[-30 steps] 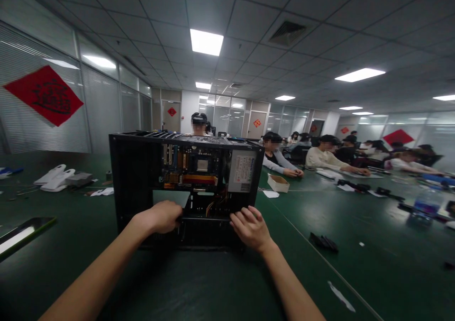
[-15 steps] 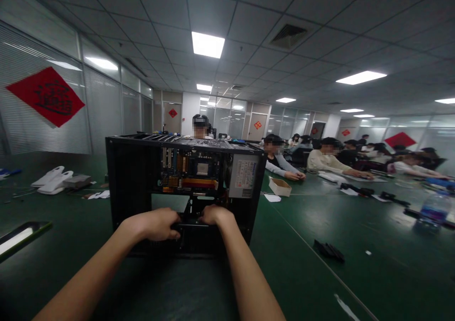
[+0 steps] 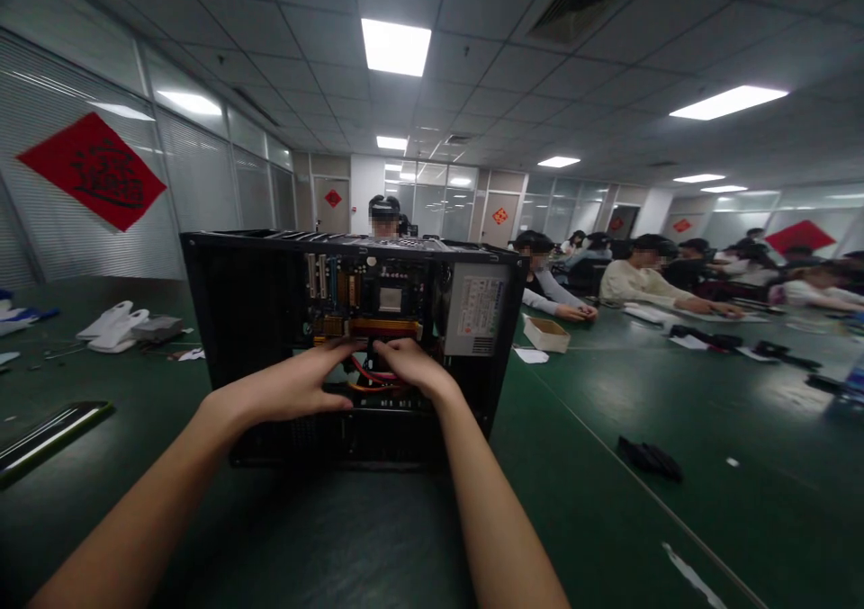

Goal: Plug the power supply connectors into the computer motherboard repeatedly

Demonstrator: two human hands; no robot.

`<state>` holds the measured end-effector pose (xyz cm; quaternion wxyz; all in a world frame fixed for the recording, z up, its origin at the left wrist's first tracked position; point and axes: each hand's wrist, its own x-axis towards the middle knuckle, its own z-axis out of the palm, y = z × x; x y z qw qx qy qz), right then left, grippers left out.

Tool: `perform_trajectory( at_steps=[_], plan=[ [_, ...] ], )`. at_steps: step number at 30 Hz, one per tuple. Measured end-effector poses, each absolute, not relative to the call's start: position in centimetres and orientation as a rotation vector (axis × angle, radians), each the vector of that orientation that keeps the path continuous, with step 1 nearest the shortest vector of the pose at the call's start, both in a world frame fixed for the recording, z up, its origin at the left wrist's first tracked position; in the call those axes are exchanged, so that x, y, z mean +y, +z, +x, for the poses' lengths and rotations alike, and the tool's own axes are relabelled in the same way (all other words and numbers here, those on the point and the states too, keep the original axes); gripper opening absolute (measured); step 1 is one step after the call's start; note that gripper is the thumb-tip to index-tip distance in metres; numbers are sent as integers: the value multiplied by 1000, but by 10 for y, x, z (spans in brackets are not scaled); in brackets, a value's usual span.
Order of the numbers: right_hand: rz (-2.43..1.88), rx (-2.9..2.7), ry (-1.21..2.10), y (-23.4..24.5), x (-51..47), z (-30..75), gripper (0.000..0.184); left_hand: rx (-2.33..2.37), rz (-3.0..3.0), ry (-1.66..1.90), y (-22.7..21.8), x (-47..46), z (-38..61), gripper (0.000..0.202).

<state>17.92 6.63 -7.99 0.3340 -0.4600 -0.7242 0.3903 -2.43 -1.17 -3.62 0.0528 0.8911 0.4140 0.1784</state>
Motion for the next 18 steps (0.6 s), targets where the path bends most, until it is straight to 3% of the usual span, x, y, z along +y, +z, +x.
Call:
perform_trajectory(
  at_steps=[6,12,15,18],
  plan=[
    [-959,-2035,972,-51,41,185,43,1183,2755,816,-27,-13,-20,52],
    [-1034,-2287,709,-34,12,193,39,1243,2743,1062,-20,-13,-17,37],
    [-1030,-2259,530,-23,-5,186,43,1233,2758,1151,-19,-16,-15,33],
    [-888,-2179,559,-15,-14,176,38,1185,2761,1220,-20,-19,-10,36]
  ],
)
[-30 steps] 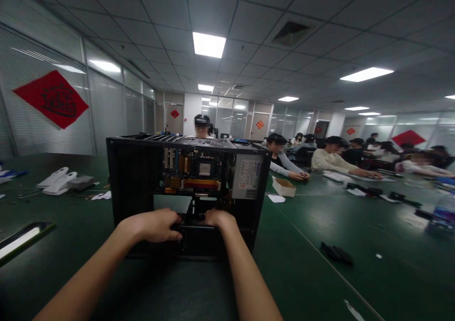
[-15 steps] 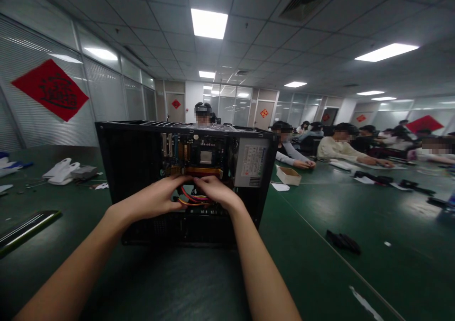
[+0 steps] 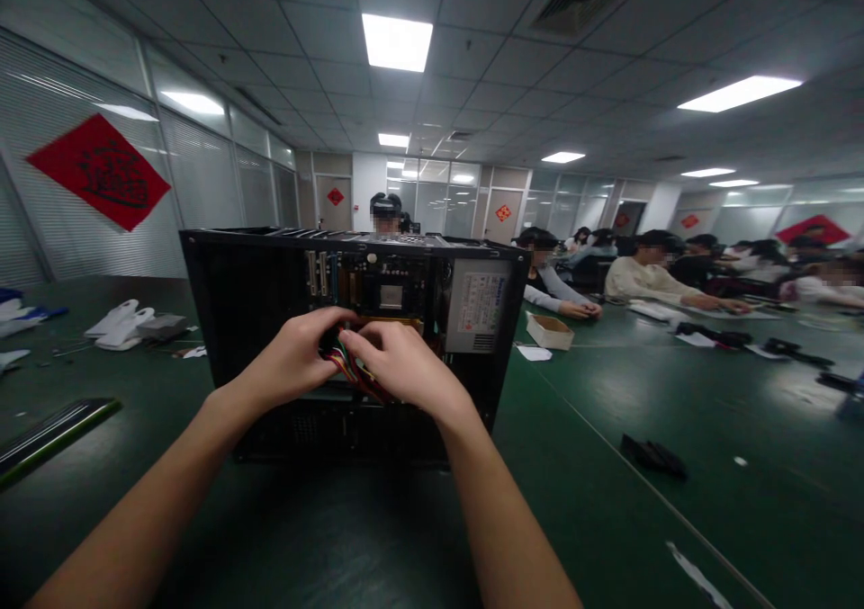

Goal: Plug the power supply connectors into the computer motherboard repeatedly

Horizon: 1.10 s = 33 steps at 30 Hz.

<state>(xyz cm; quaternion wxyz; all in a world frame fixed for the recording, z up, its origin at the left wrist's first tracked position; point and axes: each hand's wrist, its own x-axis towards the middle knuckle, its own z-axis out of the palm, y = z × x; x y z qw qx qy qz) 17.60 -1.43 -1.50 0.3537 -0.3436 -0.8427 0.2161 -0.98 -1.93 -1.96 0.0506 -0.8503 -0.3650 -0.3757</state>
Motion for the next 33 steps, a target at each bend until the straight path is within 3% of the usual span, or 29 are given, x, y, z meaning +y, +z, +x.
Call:
perform_trajectory(
  at_steps=[6,14,18,23,33],
  plan=[
    [-834,-2044,620,-15,-13,175,24,-1040,-2600,-1180,-17,-27,-2,56],
    [-717,-1934,1097,-10,-20,180,26,-1255,-2620,-968,-4,-42,-4,53],
    [-713,-1960,1091,-9,-24,175,27,-1312,-2585,-888,-5,-41,-4,56],
    [-738,-2038,1100,-10,-23,180,26,-1204,-2671,-1058,-7,-39,-3,51],
    [-634,-2019,828,-11,-27,171,22,-1184,-2545,-1216,-14,-40,10,55]
  ],
)
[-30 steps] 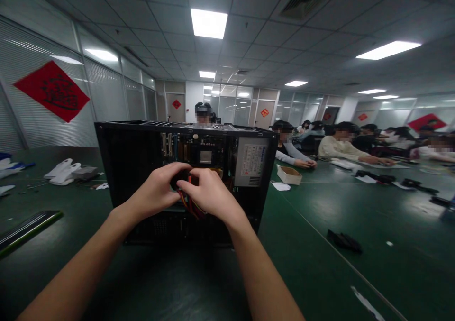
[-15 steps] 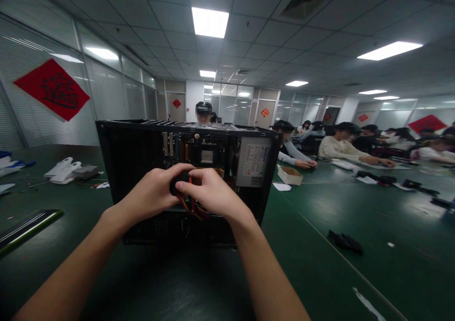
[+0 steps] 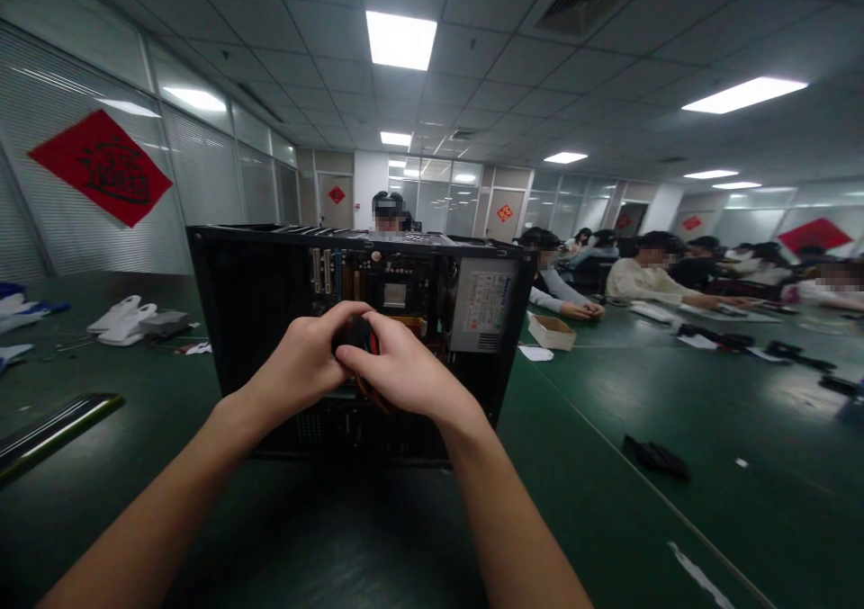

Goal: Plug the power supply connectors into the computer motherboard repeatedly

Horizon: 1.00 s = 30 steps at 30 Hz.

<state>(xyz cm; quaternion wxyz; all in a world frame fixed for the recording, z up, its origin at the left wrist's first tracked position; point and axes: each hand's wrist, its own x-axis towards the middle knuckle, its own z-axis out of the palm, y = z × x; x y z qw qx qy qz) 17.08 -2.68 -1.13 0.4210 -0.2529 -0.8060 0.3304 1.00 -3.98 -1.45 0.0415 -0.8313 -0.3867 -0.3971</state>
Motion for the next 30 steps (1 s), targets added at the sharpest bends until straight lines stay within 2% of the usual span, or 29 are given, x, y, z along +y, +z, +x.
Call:
perform_trajectory(
  at_steps=[6,12,18,25,30],
  plan=[
    [-665,-1807,644,-6,-18,176,31,-1015,-2417,-1332,-12,-40,7,61],
    [-728,-1709,640,-7,-13,183,34,-798,-2255,-1264,-13,-36,5,28],
    [-668,-1805,541,-11,-12,176,36,-768,-2137,-1300,-23,-24,-1,20],
    [-636,-2099,-292,-39,11,177,44,-847,-2205,-1297,-41,3,-12,21],
    [-1028,-2251,-325,-69,35,177,39,-945,-2441,-1131,-65,37,-19,23]
  ],
)
